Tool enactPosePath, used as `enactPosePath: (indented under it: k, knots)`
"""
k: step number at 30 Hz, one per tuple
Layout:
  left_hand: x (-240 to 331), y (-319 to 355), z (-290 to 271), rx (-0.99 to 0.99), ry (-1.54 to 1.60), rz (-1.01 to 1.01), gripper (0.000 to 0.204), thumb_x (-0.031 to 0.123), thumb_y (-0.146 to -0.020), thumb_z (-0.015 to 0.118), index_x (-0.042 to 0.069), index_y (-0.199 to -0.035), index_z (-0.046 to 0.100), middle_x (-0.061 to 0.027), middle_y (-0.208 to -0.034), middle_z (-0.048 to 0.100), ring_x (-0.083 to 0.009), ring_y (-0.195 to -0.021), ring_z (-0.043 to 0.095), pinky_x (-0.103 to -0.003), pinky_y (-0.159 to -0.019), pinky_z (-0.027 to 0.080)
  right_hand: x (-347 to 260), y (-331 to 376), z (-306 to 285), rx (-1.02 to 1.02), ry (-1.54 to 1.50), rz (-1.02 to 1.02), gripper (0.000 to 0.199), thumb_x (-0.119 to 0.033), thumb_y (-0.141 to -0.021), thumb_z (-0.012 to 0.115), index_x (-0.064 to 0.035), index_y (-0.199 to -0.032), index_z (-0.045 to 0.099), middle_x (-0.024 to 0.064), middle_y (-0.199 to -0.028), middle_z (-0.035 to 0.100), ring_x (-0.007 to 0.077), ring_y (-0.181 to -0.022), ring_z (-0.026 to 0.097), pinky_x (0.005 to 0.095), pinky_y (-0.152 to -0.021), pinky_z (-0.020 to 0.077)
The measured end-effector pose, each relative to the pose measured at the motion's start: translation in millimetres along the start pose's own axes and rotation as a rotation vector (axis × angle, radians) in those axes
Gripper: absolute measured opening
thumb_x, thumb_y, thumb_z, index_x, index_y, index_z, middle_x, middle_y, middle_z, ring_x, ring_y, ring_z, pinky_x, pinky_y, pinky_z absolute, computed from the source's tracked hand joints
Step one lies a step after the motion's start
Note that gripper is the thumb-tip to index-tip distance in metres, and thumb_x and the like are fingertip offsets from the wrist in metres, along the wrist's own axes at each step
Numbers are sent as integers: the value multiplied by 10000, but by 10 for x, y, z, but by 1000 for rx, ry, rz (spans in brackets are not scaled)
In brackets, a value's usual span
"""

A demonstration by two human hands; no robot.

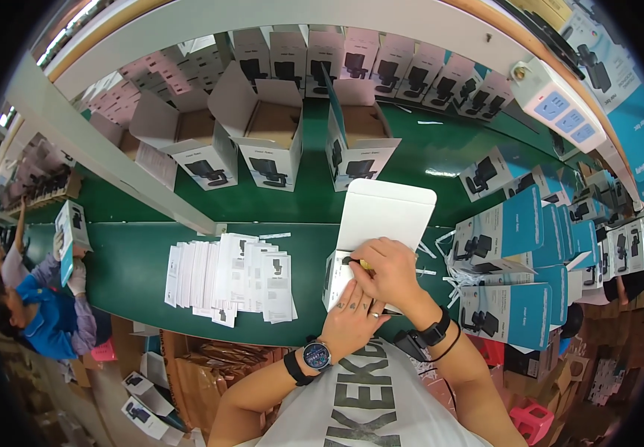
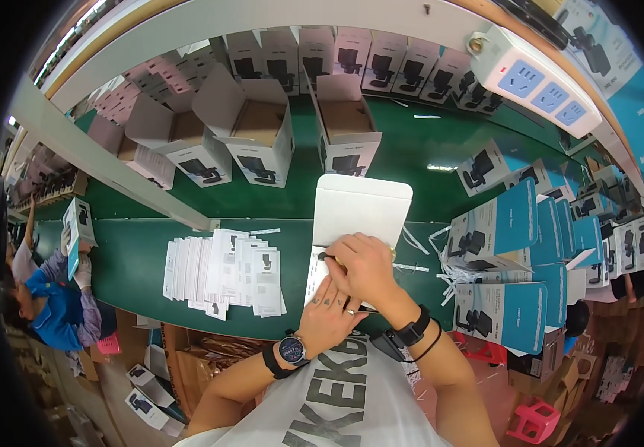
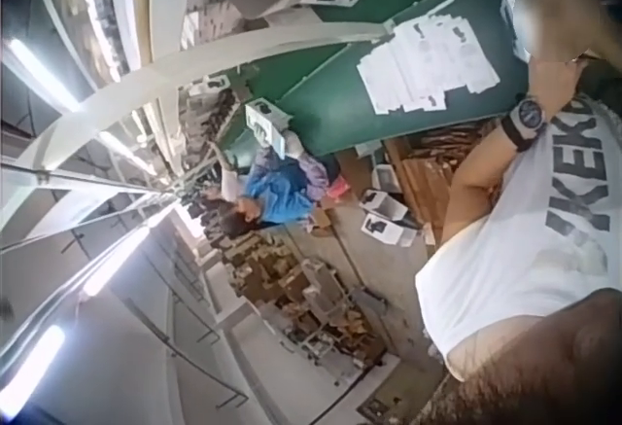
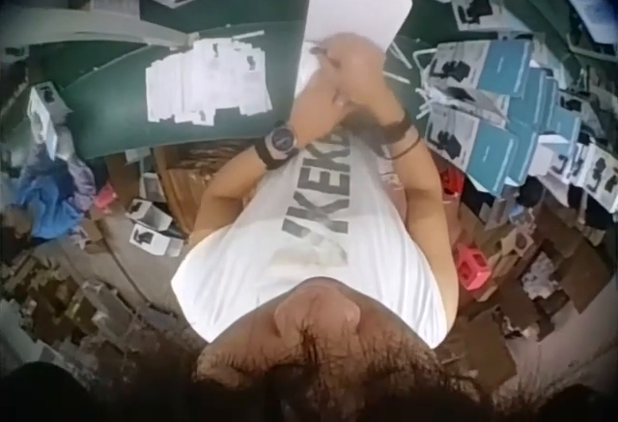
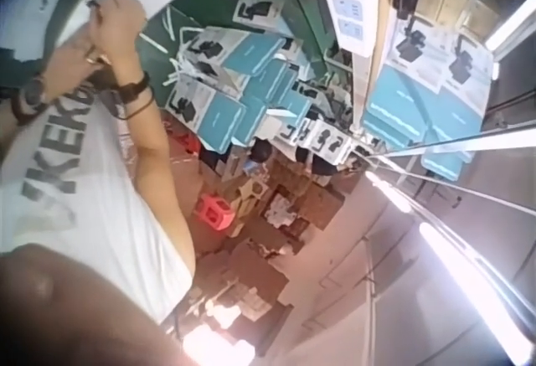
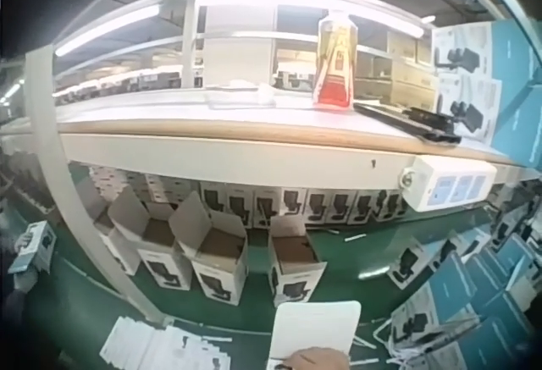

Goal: The person packs a microphone by placing a manual into a box, folding the flaps closed, and applying tape to the seams. They then set the sealed box on a shelf and repeat the process with another unit.

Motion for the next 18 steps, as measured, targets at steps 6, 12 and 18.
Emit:
enactPosePath:
  k: [6,12,18]
  knots:
    - [57,-94,42,-75,64,-48,538,407,-993,652,12,-1357,627,-246,-1330,625,-402,-1296,573,-496,-1154,414,-42,-80,112,-139,-29,-39,190,-189,-713,803,-131,-871,716,31,-824,681,269,-759,671,393,-649,526]
    - [86,-29,19,-39,41,-15,525,400,-986,660,2,-1328,632,-232,-1280,637,-409,-1231,595,-484,-1115,438,62,207,-186,-68,-191,103,275,-213,-707,809,-120,-954,732,33,-870,689,271,-818,690,417,-687,548]
    - [77,-67,-56,6,17,12,458,350,-919,719,14,-1229,690,-187,-1204,681,-378,-1165,641,-479,-1054,482,-76,49,49,-165,-16,189,316,-183,-701,830,-122,-999,749,57,-889,685,302,-830,696,421,-701,559]
Point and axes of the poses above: each hand's wrist, its own y-axis away from the middle knuckle, its own z-axis out of the palm, x = y × z, the point moved 9 cm from there along -y, towards the middle knuckle
